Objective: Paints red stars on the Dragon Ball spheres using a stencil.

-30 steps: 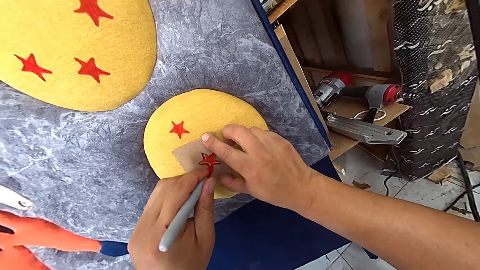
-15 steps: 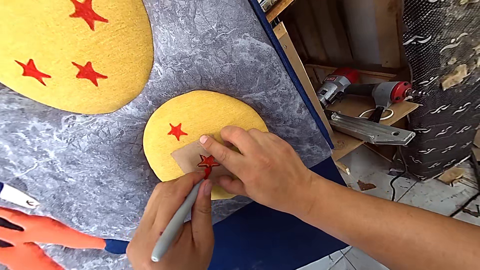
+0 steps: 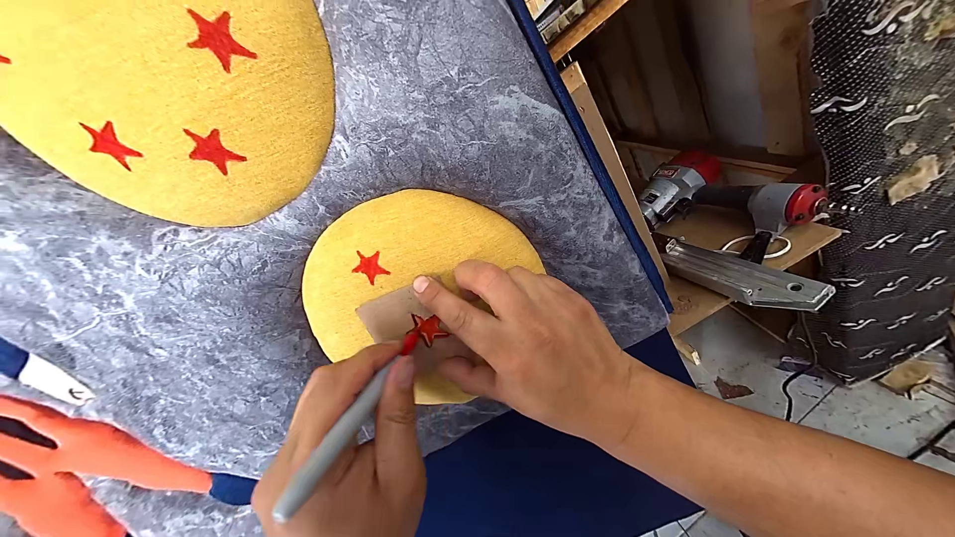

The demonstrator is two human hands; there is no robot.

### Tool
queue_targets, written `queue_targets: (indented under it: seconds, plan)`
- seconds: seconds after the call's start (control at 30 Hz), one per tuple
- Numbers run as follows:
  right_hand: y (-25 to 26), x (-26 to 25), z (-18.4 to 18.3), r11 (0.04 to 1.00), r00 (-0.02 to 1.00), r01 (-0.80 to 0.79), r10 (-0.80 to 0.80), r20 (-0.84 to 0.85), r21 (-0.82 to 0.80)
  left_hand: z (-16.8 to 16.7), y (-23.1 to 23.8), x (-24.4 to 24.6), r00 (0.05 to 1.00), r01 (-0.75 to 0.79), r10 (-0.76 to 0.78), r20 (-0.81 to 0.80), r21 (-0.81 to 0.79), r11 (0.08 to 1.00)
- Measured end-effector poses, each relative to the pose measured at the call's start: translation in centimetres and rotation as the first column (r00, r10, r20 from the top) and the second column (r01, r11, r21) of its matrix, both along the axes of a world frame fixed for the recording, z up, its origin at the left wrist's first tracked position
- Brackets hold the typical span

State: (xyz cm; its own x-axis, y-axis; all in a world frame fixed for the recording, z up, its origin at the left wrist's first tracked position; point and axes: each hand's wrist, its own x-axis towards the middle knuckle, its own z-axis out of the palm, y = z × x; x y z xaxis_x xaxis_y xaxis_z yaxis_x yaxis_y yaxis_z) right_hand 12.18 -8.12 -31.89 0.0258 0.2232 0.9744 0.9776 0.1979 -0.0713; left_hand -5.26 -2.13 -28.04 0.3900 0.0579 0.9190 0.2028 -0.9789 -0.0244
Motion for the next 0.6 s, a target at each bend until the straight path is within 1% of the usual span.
queue_targets:
  seconds: [0.13,0.23,0.33,0.4,0.53,0.6]
  plan:
    - [0.1,0.1,-0.1,1.000,1.000,0.005,-0.005,0.001,-0.003,-0.5,-0.4,0.3,1.000,-0.009,0.009,-0.019,0.015,1.000]
    - [0.0,0.0,-0.1,1.000,1.000,0.015,-0.015,-0.004,0.006,-0.5,0.2,-0.3,0.999,0.010,-0.010,0.033,-0.002,1.000]
    - [0.1,0.0,-0.1,0.999,1.000,0.026,-0.026,0.004,0.021,-1.3,0.3,0.3,0.999,0.010,-0.013,0.046,0.068,0.998]
    - [0.1,0.0,-0.1,0.999,0.999,0.039,-0.040,0.008,0.024,-1.4,0.7,0.9,0.996,0.009,-0.019,0.085,0.117,0.993]
    - [-0.1,0.0,-0.2,0.999,0.999,0.031,-0.032,0.012,0.019,-2.5,0.7,0.8,0.996,-0.018,0.005,0.090,0.149,0.989]
    - [0.1,0.0,-0.2,0.999,0.999,0.042,-0.043,0.017,0.031,-2.3,0.9,0.9,0.995,-0.014,-0.003,0.100,0.161,0.987]
